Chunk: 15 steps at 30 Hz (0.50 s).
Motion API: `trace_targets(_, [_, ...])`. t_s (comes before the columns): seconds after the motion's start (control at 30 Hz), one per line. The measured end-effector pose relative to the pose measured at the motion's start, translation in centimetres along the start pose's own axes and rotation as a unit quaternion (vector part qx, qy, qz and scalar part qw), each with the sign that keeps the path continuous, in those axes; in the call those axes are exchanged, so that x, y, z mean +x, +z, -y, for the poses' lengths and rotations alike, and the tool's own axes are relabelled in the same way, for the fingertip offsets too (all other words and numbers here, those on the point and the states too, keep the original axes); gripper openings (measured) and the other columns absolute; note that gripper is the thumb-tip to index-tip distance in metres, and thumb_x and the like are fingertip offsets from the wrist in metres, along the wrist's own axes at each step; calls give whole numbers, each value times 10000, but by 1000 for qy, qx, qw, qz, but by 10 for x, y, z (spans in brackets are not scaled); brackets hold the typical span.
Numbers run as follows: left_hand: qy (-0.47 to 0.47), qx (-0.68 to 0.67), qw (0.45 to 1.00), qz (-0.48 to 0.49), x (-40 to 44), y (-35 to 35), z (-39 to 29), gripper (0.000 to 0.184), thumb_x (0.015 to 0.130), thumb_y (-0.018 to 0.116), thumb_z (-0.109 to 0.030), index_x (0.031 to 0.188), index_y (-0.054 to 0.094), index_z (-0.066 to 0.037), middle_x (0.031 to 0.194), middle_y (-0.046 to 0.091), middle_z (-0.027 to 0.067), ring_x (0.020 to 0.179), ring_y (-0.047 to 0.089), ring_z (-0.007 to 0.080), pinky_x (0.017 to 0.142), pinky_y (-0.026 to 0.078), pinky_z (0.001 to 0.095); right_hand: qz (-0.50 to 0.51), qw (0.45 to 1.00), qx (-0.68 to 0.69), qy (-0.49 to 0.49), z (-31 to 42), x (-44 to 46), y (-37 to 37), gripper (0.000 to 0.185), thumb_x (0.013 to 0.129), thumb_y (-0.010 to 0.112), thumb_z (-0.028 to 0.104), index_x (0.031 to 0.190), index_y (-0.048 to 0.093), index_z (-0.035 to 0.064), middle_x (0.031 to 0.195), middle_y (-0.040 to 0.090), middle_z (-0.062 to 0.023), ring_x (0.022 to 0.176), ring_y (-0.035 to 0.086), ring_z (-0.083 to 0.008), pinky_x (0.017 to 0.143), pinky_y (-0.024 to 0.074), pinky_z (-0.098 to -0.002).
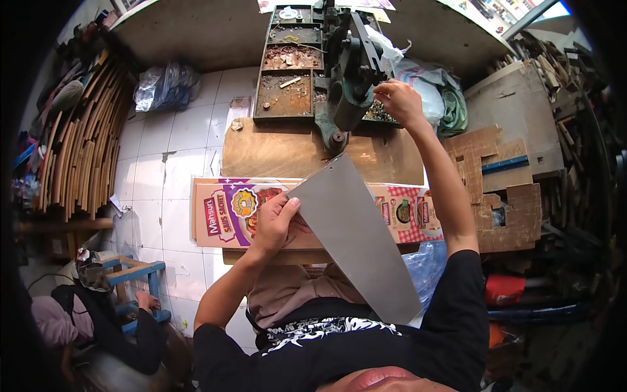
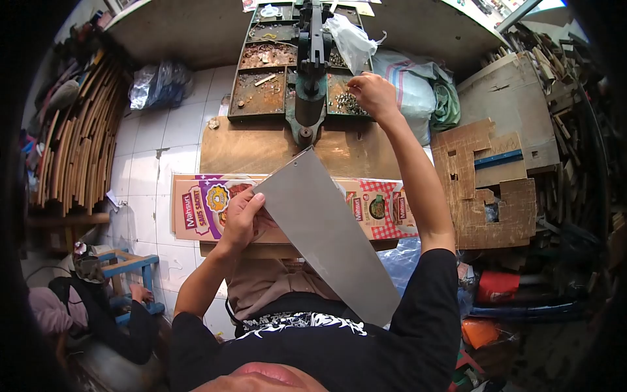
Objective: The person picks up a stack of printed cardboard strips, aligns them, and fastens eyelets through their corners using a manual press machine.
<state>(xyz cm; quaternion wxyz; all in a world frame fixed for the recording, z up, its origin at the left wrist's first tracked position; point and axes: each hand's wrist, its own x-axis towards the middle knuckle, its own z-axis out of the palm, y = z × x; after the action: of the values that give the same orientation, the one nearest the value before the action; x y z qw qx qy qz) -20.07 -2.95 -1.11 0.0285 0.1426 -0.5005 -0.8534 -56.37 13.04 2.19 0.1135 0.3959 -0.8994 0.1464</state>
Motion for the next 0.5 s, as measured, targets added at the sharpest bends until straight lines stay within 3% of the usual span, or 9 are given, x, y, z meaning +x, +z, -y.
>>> trace_targets(0.27, [8,4,1000,-8,0,1,4,328,1024,468,-210,1160,589,62,852,702,149,688,713,198,614,612,280,47,995,-91,-20,1,12,6,148,891,629,293,902,758,223,934,705,-39,899,687,-270,758,543,-410])
trace_targets(0.47, [6,17,1000,-12,-1,0,2,362,1022,473,-219,1225,577,63,878,705,137,691,709,181,617,607,272,-9,1000,-20,17,13,4,2,189,870,591,245,865,709,97,912,699,-130,877,682,-330,752,535,-462])
trace_targets(0.5, [7,18,1000,-13,-1,1,2,362,1022,473,-219,1225,577,63,878,705,137,691,709,181,617,607,272,-17,997,58,45,14,2,3,175,859,605,222,860,699,74,872,698,-139,820,687,-308,727,538,-434])
